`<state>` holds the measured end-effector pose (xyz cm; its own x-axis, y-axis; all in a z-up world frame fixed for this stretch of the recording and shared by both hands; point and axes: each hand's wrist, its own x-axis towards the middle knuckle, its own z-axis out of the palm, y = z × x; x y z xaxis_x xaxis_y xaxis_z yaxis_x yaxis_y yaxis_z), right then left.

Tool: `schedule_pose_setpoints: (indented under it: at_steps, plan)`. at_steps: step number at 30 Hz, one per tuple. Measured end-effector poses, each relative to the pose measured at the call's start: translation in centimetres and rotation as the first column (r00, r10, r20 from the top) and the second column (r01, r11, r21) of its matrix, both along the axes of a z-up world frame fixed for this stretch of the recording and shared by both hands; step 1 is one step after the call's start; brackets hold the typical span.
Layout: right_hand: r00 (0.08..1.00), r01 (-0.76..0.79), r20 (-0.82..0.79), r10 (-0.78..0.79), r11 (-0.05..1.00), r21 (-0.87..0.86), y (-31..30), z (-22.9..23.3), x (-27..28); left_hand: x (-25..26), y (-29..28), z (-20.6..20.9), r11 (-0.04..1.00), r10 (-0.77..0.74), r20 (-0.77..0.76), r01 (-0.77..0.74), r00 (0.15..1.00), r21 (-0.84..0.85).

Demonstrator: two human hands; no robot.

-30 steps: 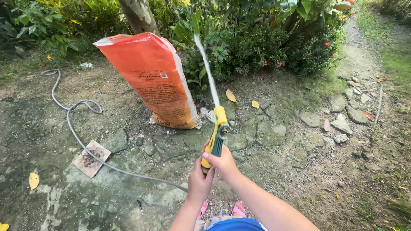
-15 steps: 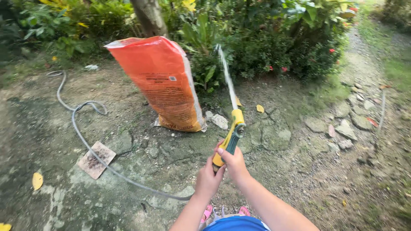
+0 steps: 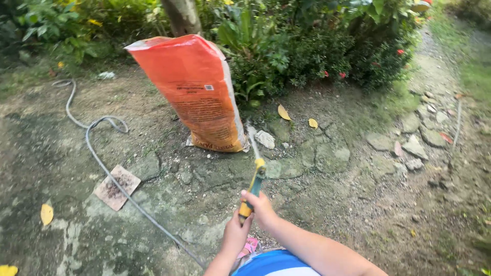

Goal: The recorder uses a water hose with a spray nozzle to water various plants and bushes in a garden.

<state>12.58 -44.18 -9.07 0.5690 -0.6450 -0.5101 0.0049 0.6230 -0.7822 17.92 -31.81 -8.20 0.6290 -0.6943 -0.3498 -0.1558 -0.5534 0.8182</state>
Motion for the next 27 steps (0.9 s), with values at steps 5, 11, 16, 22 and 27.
schedule_pose_setpoints:
  at_steps: [5, 11, 16, 22, 27]
  plan:
    - [0.991, -0.128, -0.069, 0.118, 0.980, -0.155, 0.0, 4.0, 0.7, 0.4, -0.1, 2.1, 0.999, 0.022, -0.043, -0.023, 0.999, -0.025]
    - [0.990, -0.112, 0.052, 0.130, 0.958, -0.265, -1.8, 6.4, 0.9, 0.5, -1.9, 1.6, 0.992, 0.064, 0.022, -0.061, 0.998, -0.106]
    - [0.992, -0.011, 0.120, 0.047, 0.959, -0.282, -3.9, 7.8, -1.6, -0.7, -4.7, 2.3, 0.965, 0.053, 0.084, -0.030, 0.995, -0.260]
    - [0.990, 0.088, 0.127, -0.060, 0.969, -0.229, -7.6, 4.9, -7.3, -5.3, -9.1, 2.6, 0.989, -0.103, 0.069, 0.110, 0.992, -0.099]
    - [0.976, 0.120, 0.200, -0.088, 0.981, -0.153, -10.9, 4.9, -12.7, -10.0, -12.8, 2.5, 0.983, -0.144, 0.110, 0.155, 0.984, -0.099]
